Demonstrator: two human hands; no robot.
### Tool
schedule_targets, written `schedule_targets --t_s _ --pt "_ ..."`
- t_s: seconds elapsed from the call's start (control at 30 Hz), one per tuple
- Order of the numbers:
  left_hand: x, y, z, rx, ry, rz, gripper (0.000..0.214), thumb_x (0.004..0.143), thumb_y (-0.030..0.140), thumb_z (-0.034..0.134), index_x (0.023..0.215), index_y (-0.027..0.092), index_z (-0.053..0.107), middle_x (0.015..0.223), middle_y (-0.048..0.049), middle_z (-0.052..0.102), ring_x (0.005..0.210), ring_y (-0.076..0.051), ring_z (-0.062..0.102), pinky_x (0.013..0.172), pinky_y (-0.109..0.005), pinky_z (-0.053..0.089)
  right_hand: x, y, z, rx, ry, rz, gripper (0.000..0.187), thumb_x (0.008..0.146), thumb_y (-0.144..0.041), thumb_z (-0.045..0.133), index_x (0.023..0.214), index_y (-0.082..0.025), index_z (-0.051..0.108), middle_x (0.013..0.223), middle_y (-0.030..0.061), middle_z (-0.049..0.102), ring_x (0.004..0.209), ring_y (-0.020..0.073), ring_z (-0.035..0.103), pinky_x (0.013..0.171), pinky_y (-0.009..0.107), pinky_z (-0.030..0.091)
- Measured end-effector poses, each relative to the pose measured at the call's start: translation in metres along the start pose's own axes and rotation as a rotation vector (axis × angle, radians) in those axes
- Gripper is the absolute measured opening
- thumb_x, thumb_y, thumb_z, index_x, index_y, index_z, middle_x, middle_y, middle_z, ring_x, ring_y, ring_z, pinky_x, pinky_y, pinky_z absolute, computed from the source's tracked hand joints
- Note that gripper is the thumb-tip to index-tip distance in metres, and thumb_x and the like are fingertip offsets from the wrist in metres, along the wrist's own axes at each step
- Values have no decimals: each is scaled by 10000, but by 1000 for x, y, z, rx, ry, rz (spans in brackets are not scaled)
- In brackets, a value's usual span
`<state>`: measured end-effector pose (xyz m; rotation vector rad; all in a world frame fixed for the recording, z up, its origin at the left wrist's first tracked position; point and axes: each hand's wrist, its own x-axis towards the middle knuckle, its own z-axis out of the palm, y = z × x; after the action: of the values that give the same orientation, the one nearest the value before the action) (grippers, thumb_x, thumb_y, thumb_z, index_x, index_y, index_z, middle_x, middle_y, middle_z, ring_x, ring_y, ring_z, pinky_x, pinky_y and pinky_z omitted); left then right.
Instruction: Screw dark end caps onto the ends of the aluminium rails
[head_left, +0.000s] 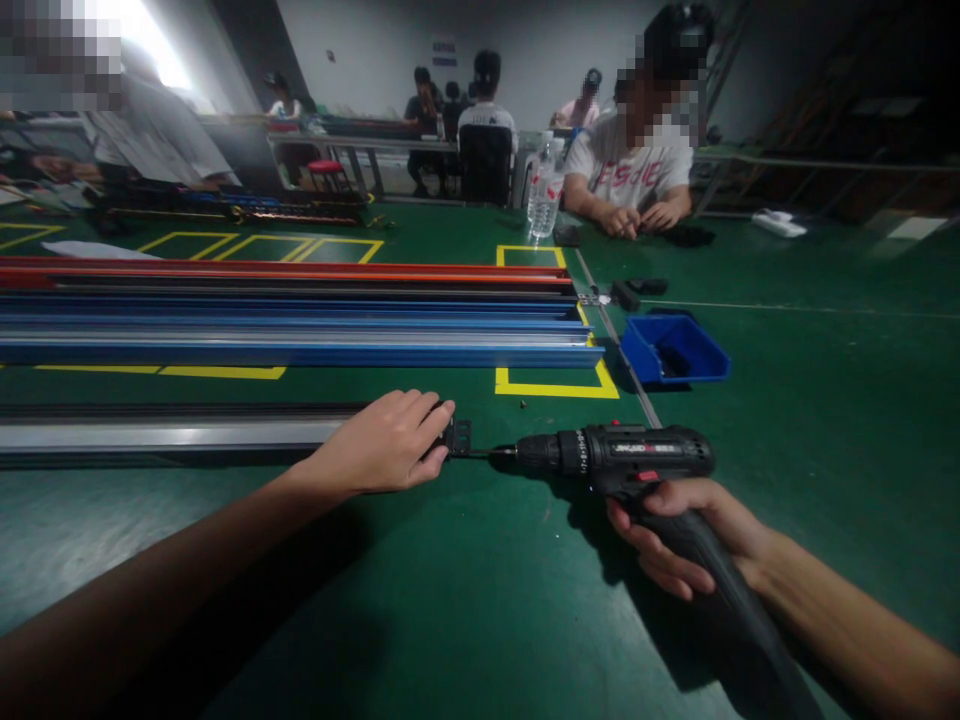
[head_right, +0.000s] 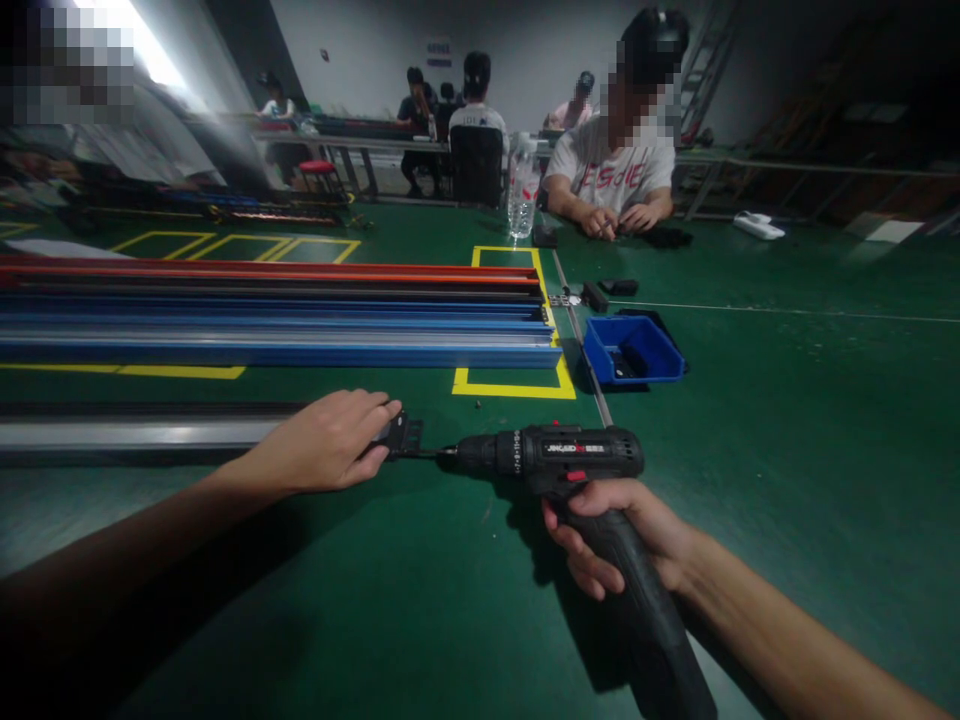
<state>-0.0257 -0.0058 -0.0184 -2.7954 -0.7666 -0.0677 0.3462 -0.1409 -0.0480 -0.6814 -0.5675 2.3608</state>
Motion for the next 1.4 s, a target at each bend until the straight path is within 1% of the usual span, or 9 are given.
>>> schedule_targets --t_s 0.13,0.53,0.73,1.07,1.27,1.4 --pt "0 -1 1 -17 14 -6 478 980 319 477 1341 26 589 1241 -228 661 1077 -321 645 907 -451 547 0 0 0 5 9 -3 305 902 -284 577 1035 -39 701 739 47 676 404 69 562 514 232 554" --pt "0 0 2 -22 18 -11 477 976 318 480 1333 22 591 1231 -232 663 1075 -324 645 901 -454 549 2 -3 3 -1 4 10 336 897 -280 552 1067 -37 710 764 48 672 396 67 568 520 231 565" --pt "0 0 2 -18 13 -13 477 975 324 475 1329 25 592 1236 -229 663 1072 -327 644 906 -459 547 4 -4 1 1 -37 2 356 899 -295 552 1088 -35 705 781 47 671 399 62 566 523 230 566" --pt "0 1 -1 -27 -18 -28 479 985 324 465 1345 33 582 1263 -226 653 1092 -319 639 919 -450 542 4 -6 3 7 -26 18 359 906 -299 541 1088 -31 698 790 58 673 403 67 573 529 237 572" --pt "0 0 1 -24 11 -7 482 979 323 474 1340 25 585 1245 -238 656 1068 -328 647 893 -465 550 4 -4 0 -7 -33 3 361 921 -313 524 1092 -42 689 794 50 667 389 54 534 515 230 557" --pt "-1 -1 2 -27 11 -12 477 977 327 476 1351 51 582 1248 -220 661 1072 -308 646 899 -443 553 4 -4 -1 -16 -65 -9 368 928 -313 512 1106 -39 681 810 53 669 393 47 519 530 231 553"
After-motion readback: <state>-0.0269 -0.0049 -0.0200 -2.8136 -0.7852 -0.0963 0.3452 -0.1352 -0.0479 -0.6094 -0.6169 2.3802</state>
